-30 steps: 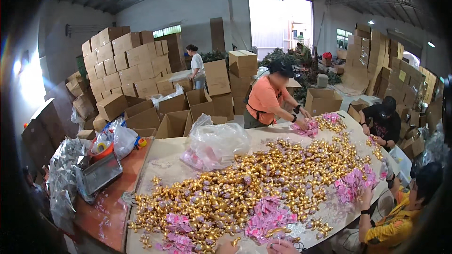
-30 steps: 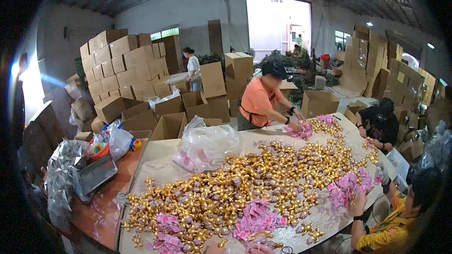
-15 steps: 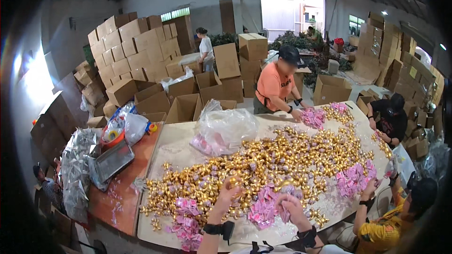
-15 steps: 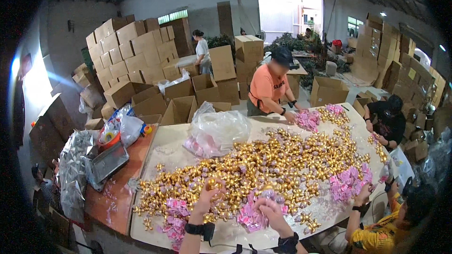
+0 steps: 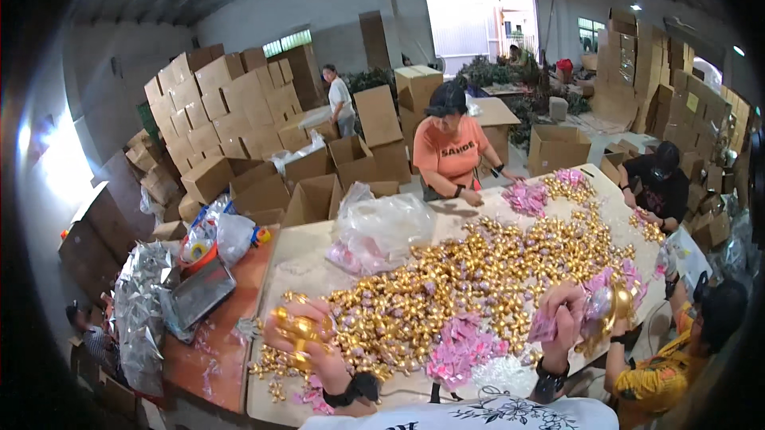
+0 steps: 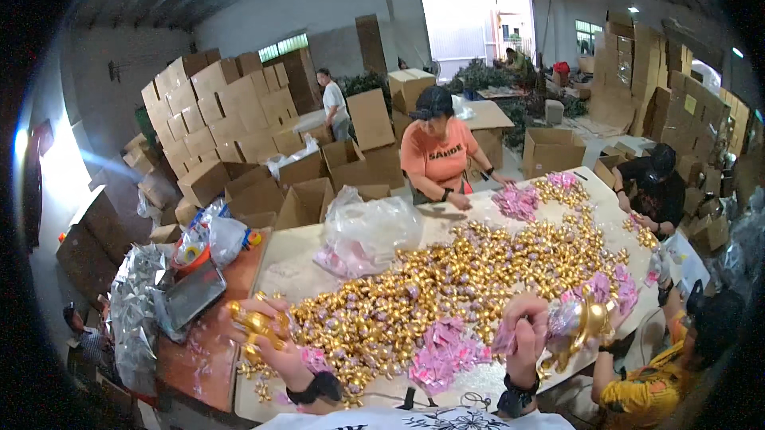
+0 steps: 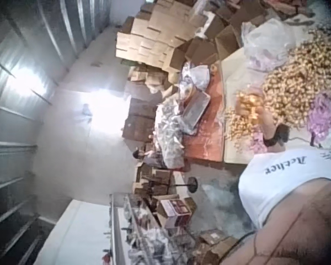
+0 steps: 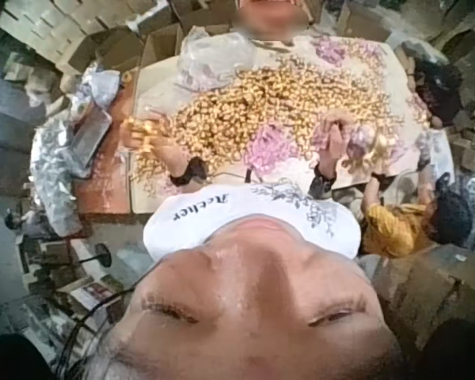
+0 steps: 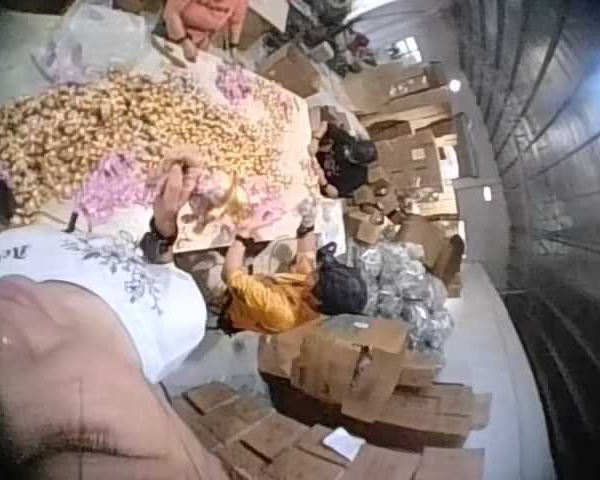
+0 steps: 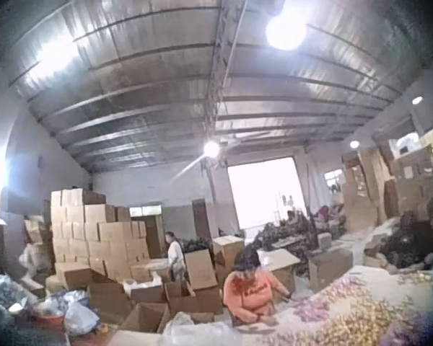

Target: The recorder and several other workers are sorting and packaging small gold and pink decorative items at a large table in a warehouse.

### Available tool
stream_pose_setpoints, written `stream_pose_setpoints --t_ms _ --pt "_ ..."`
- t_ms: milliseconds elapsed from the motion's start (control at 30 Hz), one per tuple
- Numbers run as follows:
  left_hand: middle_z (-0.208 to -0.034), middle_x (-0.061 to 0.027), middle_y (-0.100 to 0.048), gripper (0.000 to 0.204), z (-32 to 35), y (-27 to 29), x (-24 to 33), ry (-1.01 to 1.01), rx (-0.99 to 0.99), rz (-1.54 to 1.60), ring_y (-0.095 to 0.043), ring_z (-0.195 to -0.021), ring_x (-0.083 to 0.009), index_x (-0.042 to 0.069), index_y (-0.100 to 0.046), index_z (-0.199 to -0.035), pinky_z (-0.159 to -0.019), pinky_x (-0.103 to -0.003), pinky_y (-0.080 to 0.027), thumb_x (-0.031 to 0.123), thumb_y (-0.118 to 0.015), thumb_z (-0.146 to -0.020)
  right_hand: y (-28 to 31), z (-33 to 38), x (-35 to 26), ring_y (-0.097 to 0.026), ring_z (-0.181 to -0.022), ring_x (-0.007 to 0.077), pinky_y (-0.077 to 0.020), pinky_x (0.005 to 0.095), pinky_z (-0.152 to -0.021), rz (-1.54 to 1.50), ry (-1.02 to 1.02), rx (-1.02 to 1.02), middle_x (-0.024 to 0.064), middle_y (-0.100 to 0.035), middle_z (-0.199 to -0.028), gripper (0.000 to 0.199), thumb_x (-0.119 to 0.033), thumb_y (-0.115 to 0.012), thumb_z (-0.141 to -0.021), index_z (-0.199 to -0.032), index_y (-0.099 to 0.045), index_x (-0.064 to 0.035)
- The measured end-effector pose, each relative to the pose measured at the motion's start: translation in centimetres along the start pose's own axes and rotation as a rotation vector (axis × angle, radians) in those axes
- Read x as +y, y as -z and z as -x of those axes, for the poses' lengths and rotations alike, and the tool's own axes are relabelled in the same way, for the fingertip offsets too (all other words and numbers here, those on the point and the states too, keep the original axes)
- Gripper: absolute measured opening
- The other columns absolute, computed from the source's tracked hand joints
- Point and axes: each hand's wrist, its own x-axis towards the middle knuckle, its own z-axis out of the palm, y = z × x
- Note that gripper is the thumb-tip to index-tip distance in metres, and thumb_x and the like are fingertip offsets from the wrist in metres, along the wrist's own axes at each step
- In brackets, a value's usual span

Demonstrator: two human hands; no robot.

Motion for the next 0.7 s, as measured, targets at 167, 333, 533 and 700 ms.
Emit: stream_pose_setpoints --t_ms 167,333,533,700 --pt "-0.085 -0.0064 -0.049 0.057 1.5 0.1 -1.6 -0.141 -0.752 -0.338 -0.046 -0.079 -0.0200 0.010 -0.033 -0.121 -0.071 -0.037 -0.039 0.014 -0.064 -0.074 -0.5 2.8 1.9 -0.041 -0.057 0.0054 -0.0348 0.0162 -0.050 0.110 -0.357 -0.224 0.0035 -0.045 -0.075 0.017 -0.006 -0.039 -0.085 -0.100 -0.047 -0.0034" --pt "-0.093 -0.0100 -0.053 0.041 0.7 2.1 -2.1 -0.034 -0.497 -0.521 -0.049 -0.085 -0.0228 0.004 -0.042 -0.114 -0.075 -0.038 -0.040 0.015 -0.057 -0.078 0.5 0.2 0.4 -0.042 -0.061 0.0096 -0.0369 0.0219 -0.060 -0.133 -0.290 -0.100 0.0017 -0.045 -0.067 0.028 -0.010 -0.040 -0.084 -0.107 -0.051 0.0006" --pt "-0.078 -0.0065 -0.055 0.029 -0.4 -3.5 1.5 -0.058 -1.052 -0.176 -0.048 -0.067 -0.0191 0.005 -0.050 -0.089 -0.067 -0.034 -0.042 -0.003 -0.060 -0.063 -2.1 -0.4 0.8 -0.035 -0.046 0.0028 -0.0295 0.0172 -0.040 0.442 -0.195 -0.493 -0.0045 -0.040 -0.060 0.043 -0.031 -0.035 -0.092 -0.121 -0.049 -0.0034" --pt "-0.077 -0.0102 -0.054 0.058 -2.5 -4.2 1.9 0.007 -1.672 -0.111 -0.051 -0.072 -0.0256 0.007 -0.045 -0.121 -0.059 -0.034 -0.042 0.010 -0.064 -0.067 -2.0 2.9 3.2 -0.037 -0.045 0.0054 -0.0302 0.0182 -0.041 0.017 -0.442 -0.596 -0.0025 -0.044 -0.059 0.050 -0.044 -0.037 -0.090 -0.118 -0.052 -0.0049"
